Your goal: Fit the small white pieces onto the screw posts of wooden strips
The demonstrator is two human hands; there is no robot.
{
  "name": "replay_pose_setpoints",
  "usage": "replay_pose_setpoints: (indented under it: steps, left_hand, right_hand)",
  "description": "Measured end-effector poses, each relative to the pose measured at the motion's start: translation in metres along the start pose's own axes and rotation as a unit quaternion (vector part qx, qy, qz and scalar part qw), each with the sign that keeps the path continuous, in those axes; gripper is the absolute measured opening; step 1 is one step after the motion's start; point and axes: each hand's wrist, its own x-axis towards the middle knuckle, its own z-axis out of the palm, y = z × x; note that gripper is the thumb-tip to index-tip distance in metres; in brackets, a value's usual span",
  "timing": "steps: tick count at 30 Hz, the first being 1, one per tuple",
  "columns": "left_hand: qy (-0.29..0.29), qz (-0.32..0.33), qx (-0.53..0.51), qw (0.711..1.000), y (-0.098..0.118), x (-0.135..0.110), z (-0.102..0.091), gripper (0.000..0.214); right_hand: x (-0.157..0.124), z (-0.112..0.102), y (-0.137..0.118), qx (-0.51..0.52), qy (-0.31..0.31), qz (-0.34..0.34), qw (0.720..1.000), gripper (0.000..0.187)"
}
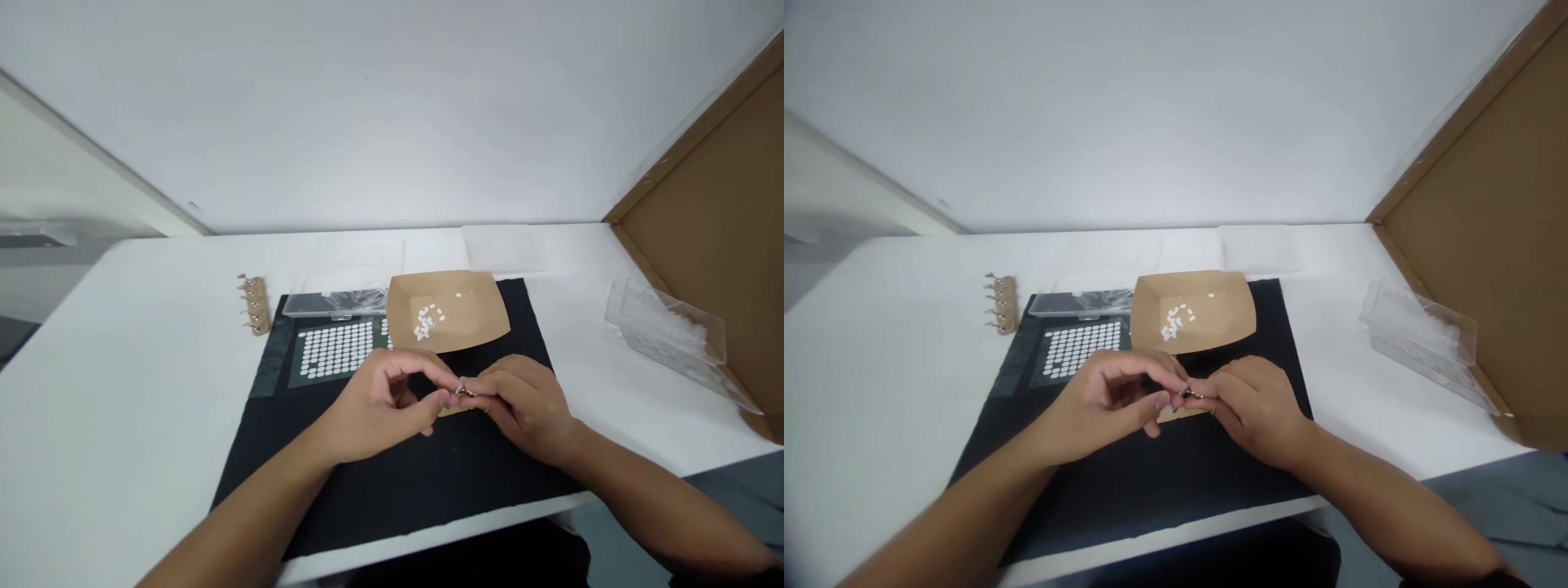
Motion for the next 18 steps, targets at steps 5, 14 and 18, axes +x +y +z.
replay_pose_setpoints:
  steps: [5,14,18]
  left_hand:
    - [0.024,-0.015,0.014,1.000,0.0000,0.0008,0.0024,0.025]
    - [0.024,-0.053,-0.026,0.998,0.0039,0.0043,0.0057,0.031]
    - [0.012,-0.062,-0.031,0.998,0.0051,0.0035,0.0046,0.035]
  right_hand:
    - [0.0021,-0.0002,0.0008,-0.029,0.001,-0.024,0.999,0.005]
    - [0.0027,-0.0007,0.0010,-0.031,-0.005,-0.034,0.999,0.005]
    - [0.0029,-0.0012,0.0007,-0.014,0.001,-0.022,1.000,0.007]
